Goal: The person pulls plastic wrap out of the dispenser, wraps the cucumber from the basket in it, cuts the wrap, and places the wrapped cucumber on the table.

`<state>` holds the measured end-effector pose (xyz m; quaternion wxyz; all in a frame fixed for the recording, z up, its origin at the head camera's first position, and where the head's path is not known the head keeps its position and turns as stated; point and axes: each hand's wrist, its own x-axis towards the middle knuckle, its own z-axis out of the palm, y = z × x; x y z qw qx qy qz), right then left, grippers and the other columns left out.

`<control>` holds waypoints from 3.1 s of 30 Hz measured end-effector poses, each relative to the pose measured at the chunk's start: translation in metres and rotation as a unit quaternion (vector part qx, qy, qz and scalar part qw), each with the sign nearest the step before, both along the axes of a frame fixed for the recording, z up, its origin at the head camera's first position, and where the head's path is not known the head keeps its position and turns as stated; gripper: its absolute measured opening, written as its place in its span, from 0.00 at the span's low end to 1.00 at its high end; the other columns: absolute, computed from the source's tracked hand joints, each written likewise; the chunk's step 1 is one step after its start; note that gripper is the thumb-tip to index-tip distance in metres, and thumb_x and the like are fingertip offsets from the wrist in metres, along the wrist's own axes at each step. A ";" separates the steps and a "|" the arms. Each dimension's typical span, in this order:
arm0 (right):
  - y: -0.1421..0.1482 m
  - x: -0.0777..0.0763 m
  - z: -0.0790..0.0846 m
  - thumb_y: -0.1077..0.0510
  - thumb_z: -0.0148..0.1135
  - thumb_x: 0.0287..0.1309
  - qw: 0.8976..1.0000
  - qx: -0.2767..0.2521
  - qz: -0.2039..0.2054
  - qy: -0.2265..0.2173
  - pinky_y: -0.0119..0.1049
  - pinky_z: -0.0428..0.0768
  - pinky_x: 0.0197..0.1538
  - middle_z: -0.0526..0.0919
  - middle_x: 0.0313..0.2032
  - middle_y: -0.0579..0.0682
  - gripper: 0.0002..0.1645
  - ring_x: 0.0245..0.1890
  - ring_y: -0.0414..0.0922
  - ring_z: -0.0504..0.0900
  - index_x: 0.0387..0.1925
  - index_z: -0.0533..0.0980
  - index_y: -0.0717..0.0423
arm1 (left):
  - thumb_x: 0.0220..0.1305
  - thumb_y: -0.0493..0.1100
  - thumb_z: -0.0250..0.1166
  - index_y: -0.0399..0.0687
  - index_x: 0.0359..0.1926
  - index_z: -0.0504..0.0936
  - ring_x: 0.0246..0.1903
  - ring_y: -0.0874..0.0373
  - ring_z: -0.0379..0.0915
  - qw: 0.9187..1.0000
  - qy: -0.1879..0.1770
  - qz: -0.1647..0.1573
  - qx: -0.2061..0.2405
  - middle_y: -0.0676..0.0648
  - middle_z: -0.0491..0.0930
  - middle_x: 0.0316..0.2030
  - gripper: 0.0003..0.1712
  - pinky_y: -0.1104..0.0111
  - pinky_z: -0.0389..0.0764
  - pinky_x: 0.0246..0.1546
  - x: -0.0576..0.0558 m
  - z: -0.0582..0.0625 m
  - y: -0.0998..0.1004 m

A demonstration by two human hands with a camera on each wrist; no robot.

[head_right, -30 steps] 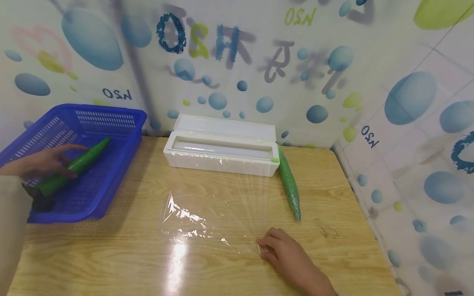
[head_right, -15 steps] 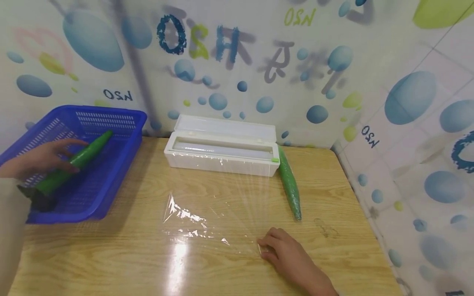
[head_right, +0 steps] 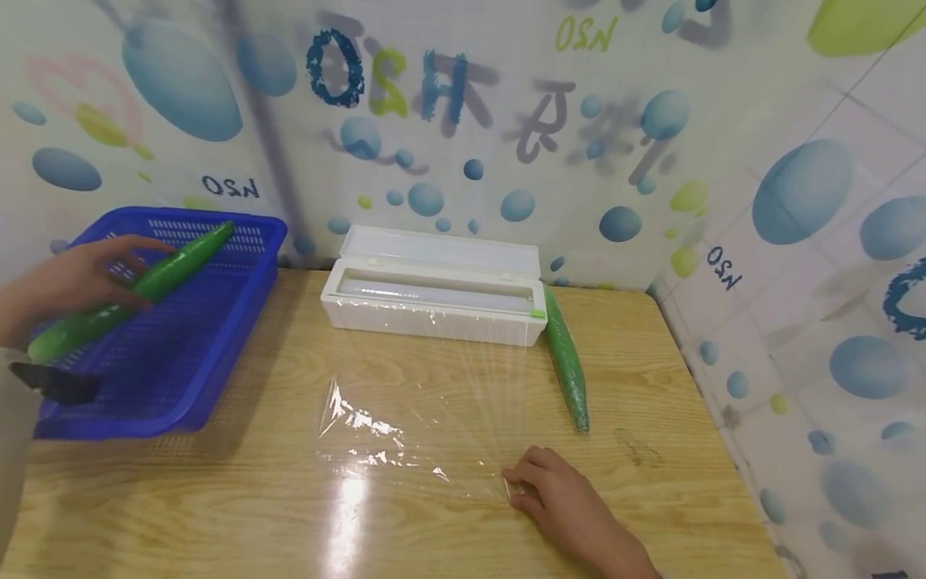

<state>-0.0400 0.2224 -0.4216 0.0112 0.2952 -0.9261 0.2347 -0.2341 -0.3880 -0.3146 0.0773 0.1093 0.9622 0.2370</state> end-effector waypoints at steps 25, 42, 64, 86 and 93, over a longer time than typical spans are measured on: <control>0.000 0.001 0.001 0.57 0.69 0.55 1.000 0.002 -0.002 -0.004 0.32 0.77 0.42 0.75 0.41 0.33 0.17 0.40 0.32 0.72 0.48 0.81 0.51 | 0.46 0.31 0.75 0.58 0.66 0.70 0.44 0.39 0.73 0.979 0.184 -0.080 0.017 0.36 0.76 0.51 0.45 0.47 0.75 0.35 0.030 0.070 0.116; 0.001 0.000 -0.001 0.59 0.70 0.52 1.000 -0.009 0.000 0.010 0.31 0.77 0.40 0.75 0.39 0.34 0.17 0.39 0.32 0.73 0.46 0.81 0.52 | 0.47 0.28 0.72 0.54 0.60 0.77 0.44 0.51 0.72 0.971 0.128 -0.187 0.080 0.46 0.77 0.52 0.37 0.55 0.74 0.43 0.037 0.046 0.196; 0.001 -0.001 -0.001 0.59 0.70 0.53 1.000 -0.004 -0.006 0.001 0.32 0.78 0.42 0.75 0.40 0.34 0.17 0.40 0.32 0.73 0.46 0.81 0.52 | 0.43 0.31 0.75 0.59 0.62 0.75 0.42 0.57 0.73 0.944 0.070 -0.319 0.052 0.50 0.78 0.45 0.42 0.64 0.75 0.44 0.045 -0.008 0.291; 0.002 -0.002 -0.003 0.58 0.69 0.54 1.000 -0.007 0.002 0.008 0.32 0.77 0.42 0.75 0.41 0.35 0.17 0.41 0.33 0.73 0.47 0.81 0.51 | 0.45 0.33 0.76 0.61 0.59 0.77 0.40 0.60 0.72 0.933 -0.004 -0.360 0.013 0.55 0.78 0.40 0.39 0.68 0.74 0.44 0.060 -0.046 0.334; 0.002 -0.001 -0.003 0.58 0.70 0.53 1.000 -0.005 0.002 0.008 0.32 0.77 0.42 0.75 0.41 0.34 0.17 0.41 0.33 0.73 0.47 0.81 0.51 | 0.46 0.30 0.73 0.60 0.59 0.77 0.40 0.59 0.73 0.928 -0.014 -0.372 0.016 0.54 0.78 0.40 0.37 0.69 0.73 0.42 0.059 -0.053 0.331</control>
